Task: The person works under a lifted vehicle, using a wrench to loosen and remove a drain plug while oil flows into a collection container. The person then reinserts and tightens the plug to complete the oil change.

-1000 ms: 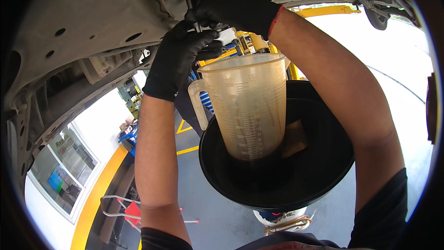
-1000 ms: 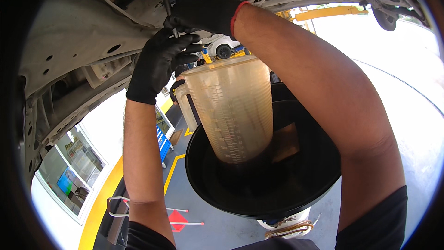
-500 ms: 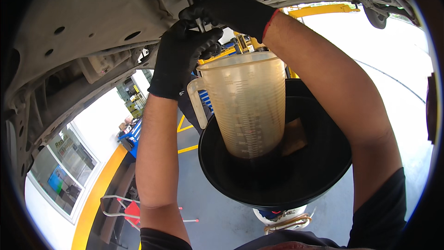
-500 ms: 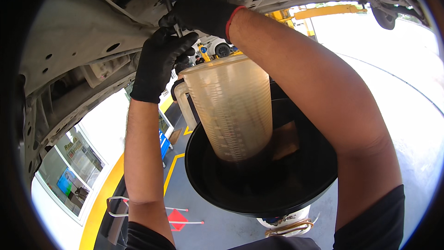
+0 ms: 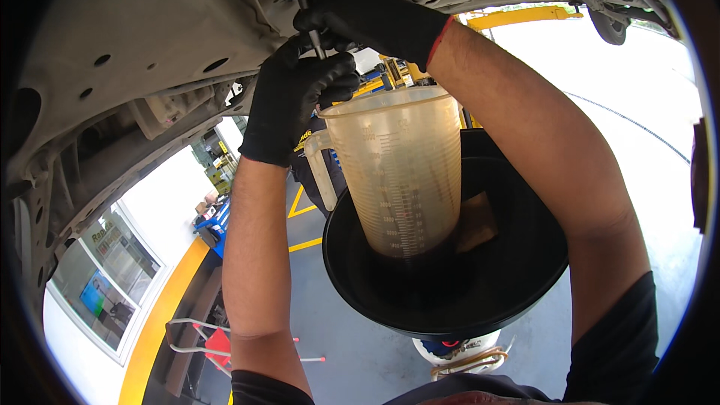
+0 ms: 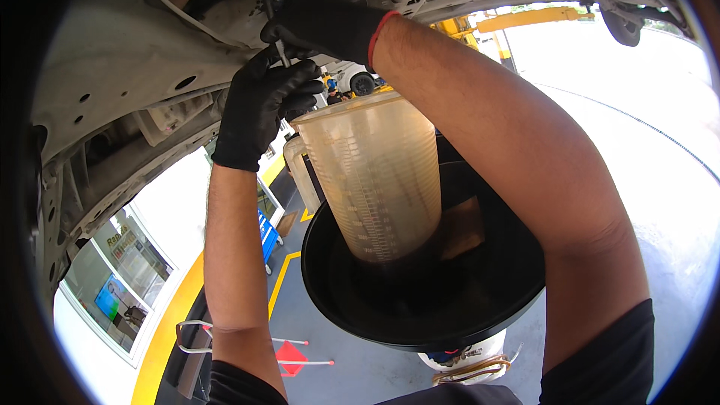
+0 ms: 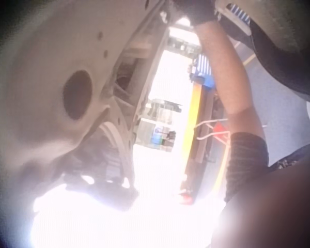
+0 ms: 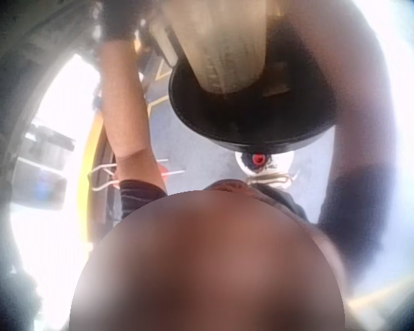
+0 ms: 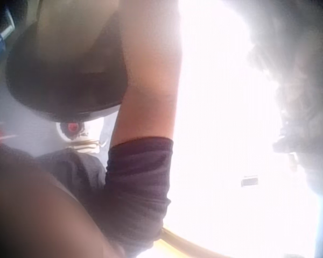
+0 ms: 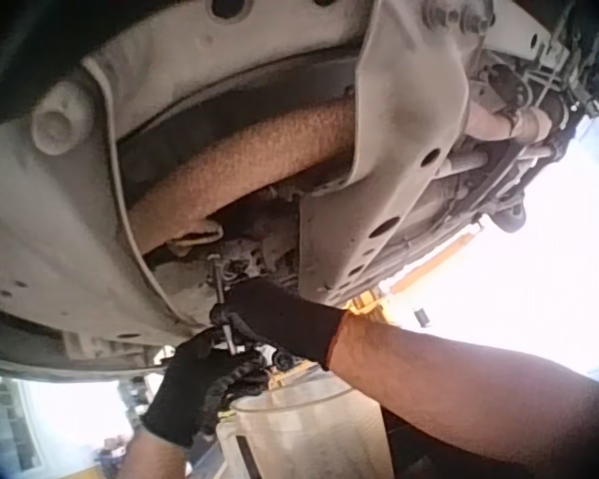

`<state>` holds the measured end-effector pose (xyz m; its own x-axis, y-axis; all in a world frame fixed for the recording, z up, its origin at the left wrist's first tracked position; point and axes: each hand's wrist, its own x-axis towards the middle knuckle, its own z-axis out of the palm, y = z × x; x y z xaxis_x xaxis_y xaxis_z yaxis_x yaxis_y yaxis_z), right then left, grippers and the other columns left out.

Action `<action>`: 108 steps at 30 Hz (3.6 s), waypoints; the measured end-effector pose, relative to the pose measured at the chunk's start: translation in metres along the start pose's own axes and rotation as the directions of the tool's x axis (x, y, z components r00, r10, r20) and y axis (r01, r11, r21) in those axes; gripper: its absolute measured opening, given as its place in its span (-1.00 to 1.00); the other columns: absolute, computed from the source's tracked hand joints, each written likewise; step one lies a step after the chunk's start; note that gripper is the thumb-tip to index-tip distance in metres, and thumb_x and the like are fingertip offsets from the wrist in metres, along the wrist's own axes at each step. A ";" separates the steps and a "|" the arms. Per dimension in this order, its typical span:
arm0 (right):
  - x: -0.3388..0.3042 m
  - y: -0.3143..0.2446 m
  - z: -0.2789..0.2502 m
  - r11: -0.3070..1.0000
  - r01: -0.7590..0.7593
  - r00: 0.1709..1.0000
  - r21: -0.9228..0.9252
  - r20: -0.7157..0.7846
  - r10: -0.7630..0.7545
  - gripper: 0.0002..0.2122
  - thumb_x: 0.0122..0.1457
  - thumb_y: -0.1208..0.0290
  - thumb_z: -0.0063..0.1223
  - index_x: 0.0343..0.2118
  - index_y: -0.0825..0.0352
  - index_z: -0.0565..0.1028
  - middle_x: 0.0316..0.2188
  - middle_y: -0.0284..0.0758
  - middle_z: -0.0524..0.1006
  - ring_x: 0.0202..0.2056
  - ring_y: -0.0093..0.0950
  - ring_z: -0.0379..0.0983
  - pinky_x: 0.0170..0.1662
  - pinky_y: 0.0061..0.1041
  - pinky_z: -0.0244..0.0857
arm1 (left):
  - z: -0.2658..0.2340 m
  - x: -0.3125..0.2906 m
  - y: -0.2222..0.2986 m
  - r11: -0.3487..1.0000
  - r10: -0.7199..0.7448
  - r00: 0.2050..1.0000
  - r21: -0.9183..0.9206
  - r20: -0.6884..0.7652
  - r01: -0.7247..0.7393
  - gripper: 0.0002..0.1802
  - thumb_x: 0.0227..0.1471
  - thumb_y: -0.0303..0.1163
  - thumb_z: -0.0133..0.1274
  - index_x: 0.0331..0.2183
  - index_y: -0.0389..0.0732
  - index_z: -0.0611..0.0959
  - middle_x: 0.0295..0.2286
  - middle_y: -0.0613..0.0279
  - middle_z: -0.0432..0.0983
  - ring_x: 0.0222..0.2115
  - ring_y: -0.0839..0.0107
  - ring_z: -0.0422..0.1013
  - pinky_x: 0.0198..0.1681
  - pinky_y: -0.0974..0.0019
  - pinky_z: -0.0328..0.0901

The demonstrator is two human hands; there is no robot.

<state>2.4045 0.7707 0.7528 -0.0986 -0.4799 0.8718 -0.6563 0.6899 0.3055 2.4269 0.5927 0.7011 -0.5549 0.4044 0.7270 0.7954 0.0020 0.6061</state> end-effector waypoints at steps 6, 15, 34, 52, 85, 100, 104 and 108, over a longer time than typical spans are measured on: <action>0.001 0.004 -0.007 0.891 0.151 0.978 -0.428 -0.068 -0.198 -0.83 0.25 0.30 0.10 -0.27 0.22 0.69 -0.40 -0.28 0.67 -0.37 -0.35 0.62 -0.24 -0.40 0.47 | -0.004 0.002 -0.001 0.978 0.065 0.996 0.195 0.062 -0.076 -0.58 0.17 -0.40 0.21 0.02 -0.35 0.54 -0.23 0.02 0.67 -0.29 0.32 0.63 -0.26 0.30 0.51; 0.000 -0.015 -0.016 0.842 -0.425 0.904 0.331 0.199 0.378 -0.75 0.29 0.19 0.13 -0.27 0.27 0.69 -0.46 -0.35 0.64 -0.45 -0.51 0.55 -0.30 -0.51 0.40 | -0.007 -0.003 -0.002 0.994 -0.021 0.999 -0.109 0.035 0.025 -0.48 0.14 -0.45 0.21 0.09 -0.40 0.44 -0.28 0.07 0.67 -0.23 0.28 0.62 -0.22 0.31 0.51; -0.002 0.013 0.000 0.999 0.008 0.994 -0.047 -0.110 -0.013 -0.82 0.27 0.30 0.11 -0.26 0.25 0.67 -0.44 -0.32 0.65 -0.42 -0.49 0.56 -0.30 -0.48 0.42 | 0.006 -0.003 0.011 0.989 0.015 1.000 0.150 -0.023 -0.011 -0.53 0.13 -0.47 0.22 0.03 -0.43 0.48 -0.26 -0.04 0.67 -0.31 0.32 0.63 -0.22 0.35 0.50; 0.005 0.015 -0.004 0.917 0.169 0.985 -0.361 0.041 -0.166 -0.87 0.26 0.32 0.12 -0.26 0.16 0.67 -0.49 -0.36 0.63 -0.45 -0.34 0.56 -0.32 -0.41 0.40 | -0.006 0.002 -0.010 0.988 -0.006 0.995 -0.155 0.099 0.021 -0.60 0.18 -0.49 0.16 0.01 -0.42 0.48 -0.24 0.05 0.65 -0.17 0.23 0.62 -0.07 0.26 0.53; -0.112 -0.024 -0.098 0.941 -0.189 0.982 -0.282 -0.072 0.176 -0.81 0.21 0.35 0.23 -0.19 0.34 0.60 -0.46 -0.23 0.59 -0.47 -0.38 0.56 -0.32 -0.37 0.44 | -0.005 -0.038 0.030 0.806 0.342 0.940 0.519 -0.016 -0.284 -0.59 0.12 -0.25 0.26 -0.08 -0.33 0.65 -0.17 0.04 0.67 -0.25 0.33 0.61 -0.13 0.31 0.43; -0.200 -0.180 -0.147 0.931 -0.299 0.900 -0.210 0.261 0.349 -0.77 0.31 0.37 0.13 -0.03 0.29 0.59 -0.35 -0.31 0.64 -0.46 -0.51 0.53 -0.37 -0.55 0.38 | 0.024 -0.140 0.055 0.976 0.008 0.853 -0.183 -0.521 -0.121 -0.54 0.34 -0.43 -0.13 0.19 -0.43 0.43 0.20 -0.13 0.36 0.18 0.11 0.34 0.32 0.07 0.18; -0.210 -0.200 -0.145 0.947 -0.264 0.902 -0.181 0.302 0.309 -0.79 0.33 0.39 0.10 -0.04 0.31 0.60 -0.37 -0.33 0.63 -0.48 -0.55 0.49 -0.40 -0.58 0.35 | 0.040 -0.179 0.047 0.944 0.020 0.751 -0.236 -0.660 -0.232 -0.55 0.30 -0.46 -0.11 0.14 -0.53 0.44 0.12 -0.24 0.40 0.10 0.03 0.37 0.21 -0.05 0.26; -0.233 -0.207 -0.144 0.967 -0.202 0.925 -0.157 0.293 0.240 -0.80 0.35 0.41 0.07 -0.06 0.33 0.60 -0.38 -0.36 0.63 -0.50 -0.60 0.45 -0.43 -0.60 0.32 | -0.011 -0.218 -0.003 0.689 0.415 0.880 0.712 -0.233 -0.137 -0.66 0.21 -0.54 -0.02 -0.02 -0.54 0.54 -0.14 -0.18 0.49 -0.19 0.22 0.37 -0.21 0.12 0.26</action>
<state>2.6709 0.8174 0.5417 -0.4684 -0.4371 0.7678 -0.4973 0.8487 0.1798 2.5433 0.4940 0.5445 -0.2146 0.1437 0.9661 0.7971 0.5973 0.0883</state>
